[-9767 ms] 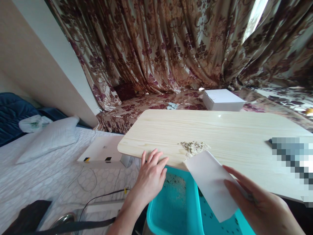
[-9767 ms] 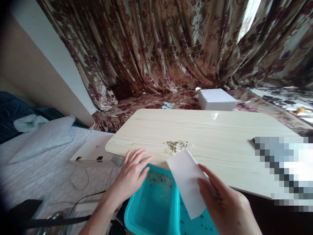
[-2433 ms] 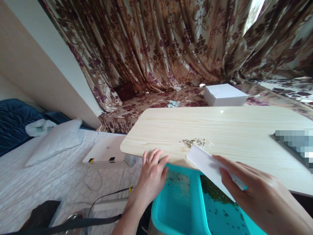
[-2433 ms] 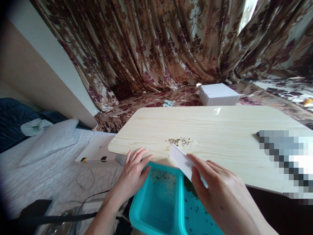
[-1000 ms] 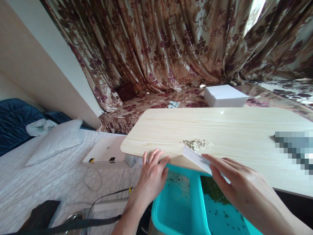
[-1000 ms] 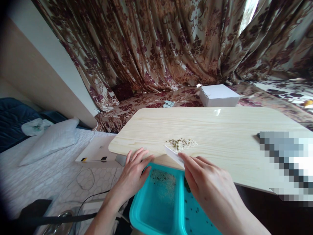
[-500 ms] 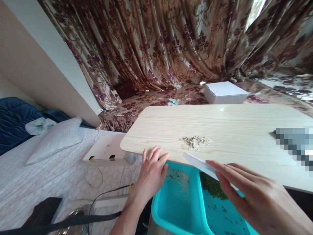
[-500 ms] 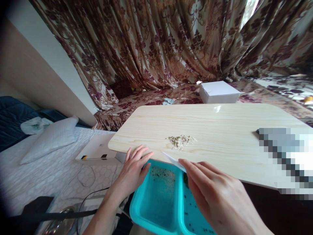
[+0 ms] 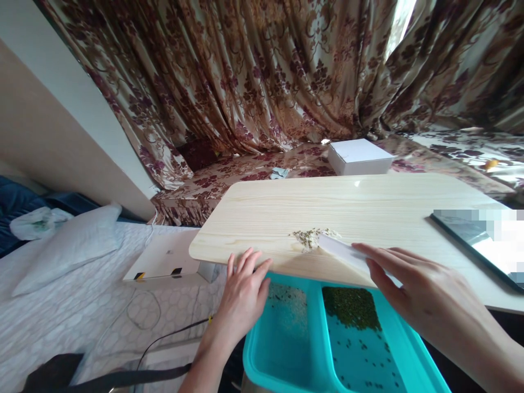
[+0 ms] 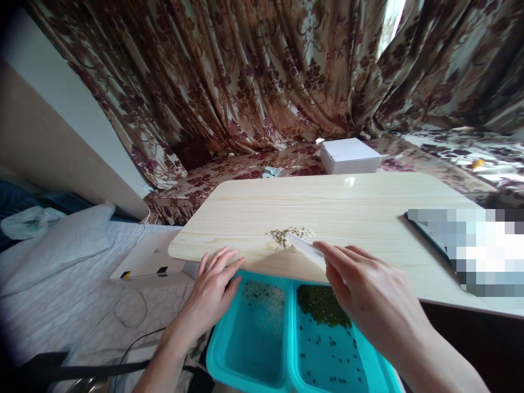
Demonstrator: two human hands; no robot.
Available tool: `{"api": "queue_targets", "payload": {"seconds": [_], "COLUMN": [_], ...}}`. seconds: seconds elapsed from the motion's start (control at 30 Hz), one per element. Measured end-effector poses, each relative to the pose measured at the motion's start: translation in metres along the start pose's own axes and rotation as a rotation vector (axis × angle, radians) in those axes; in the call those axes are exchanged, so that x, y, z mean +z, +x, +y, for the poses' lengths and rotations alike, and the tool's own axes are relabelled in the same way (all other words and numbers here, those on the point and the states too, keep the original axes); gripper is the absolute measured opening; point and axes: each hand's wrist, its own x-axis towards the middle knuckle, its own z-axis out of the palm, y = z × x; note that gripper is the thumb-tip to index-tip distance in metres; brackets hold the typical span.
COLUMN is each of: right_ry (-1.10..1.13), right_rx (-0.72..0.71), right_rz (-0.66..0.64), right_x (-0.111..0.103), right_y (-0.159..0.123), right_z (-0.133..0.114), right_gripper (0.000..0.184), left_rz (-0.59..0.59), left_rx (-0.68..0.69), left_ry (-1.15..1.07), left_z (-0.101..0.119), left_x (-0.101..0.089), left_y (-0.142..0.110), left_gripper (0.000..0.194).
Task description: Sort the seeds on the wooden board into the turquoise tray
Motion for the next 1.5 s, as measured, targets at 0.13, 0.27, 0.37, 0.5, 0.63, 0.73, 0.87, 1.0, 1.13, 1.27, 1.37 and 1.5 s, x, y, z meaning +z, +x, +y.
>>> {"api": "queue_targets", "payload": {"seconds": [0.13, 0.27, 0.37, 0.5, 0.63, 0.73, 0.87, 1.0, 1.13, 1.27, 1.37, 1.5], "right_ry": [0.056, 0.119, 0.131, 0.134, 0.142, 0.184, 0.204, 0.187, 0.165, 0.198, 0.251, 0.261], "right_rx": [-0.008, -0.065, -0.072, -0.101, -0.087, -0.084, -0.116, -0.161, -0.203, -0.167, -0.134, -0.116], "right_rz": [-0.018, -0.063, -0.083, -0.077, -0.056, -0.054, -0.075, -0.072, -0.014, 0.011, -0.011, -0.025], "right_x": [0.001, 0.008, 0.011, 0.006, 0.005, 0.011, 0.018, 0.011, -0.001, -0.004, 0.002, 0.008], "right_y": [0.007, 0.014, 0.013, 0.006, 0.006, 0.011, 0.016, 0.013, 0.005, -0.004, -0.011, -0.017], "right_z": [0.003, 0.003, 0.005, 0.011, 0.011, 0.008, 0.006, 0.009, 0.015, 0.009, 0.000, -0.004], "right_gripper": [0.038, 0.037, 0.036, 0.033, 0.030, 0.030, 0.032, 0.032, 0.029, 0.026, 0.029, 0.031], "left_rz": [0.010, 0.013, 0.013, 0.005, -0.016, -0.023, -0.027, -0.036, -0.036, -0.031, -0.021, -0.014], "left_rx": [0.001, -0.001, -0.002, -0.004, -0.002, -0.003, -0.003, 0.006, 0.011, 0.014, 0.013, 0.020], "left_ry": [0.006, 0.005, 0.003, -0.003, 0.009, 0.017, 0.024, 0.034, 0.044, 0.054, 0.054, 0.051], "left_z": [0.000, 0.000, -0.001, -0.001, -0.001, 0.000, 0.001, 0.000, -0.001, -0.001, -0.001, -0.001], "left_x": [0.000, 0.001, 0.002, 0.002, 0.001, 0.000, -0.001, -0.001, 0.000, 0.000, 0.001, 0.001], "left_y": [0.000, 0.000, -0.001, -0.001, -0.001, 0.000, 0.001, 0.001, 0.000, 0.001, 0.001, 0.000], "left_gripper": [0.036, 0.036, 0.037, 0.038, 0.038, 0.038, 0.038, 0.038, 0.038, 0.039, 0.038, 0.039]}}
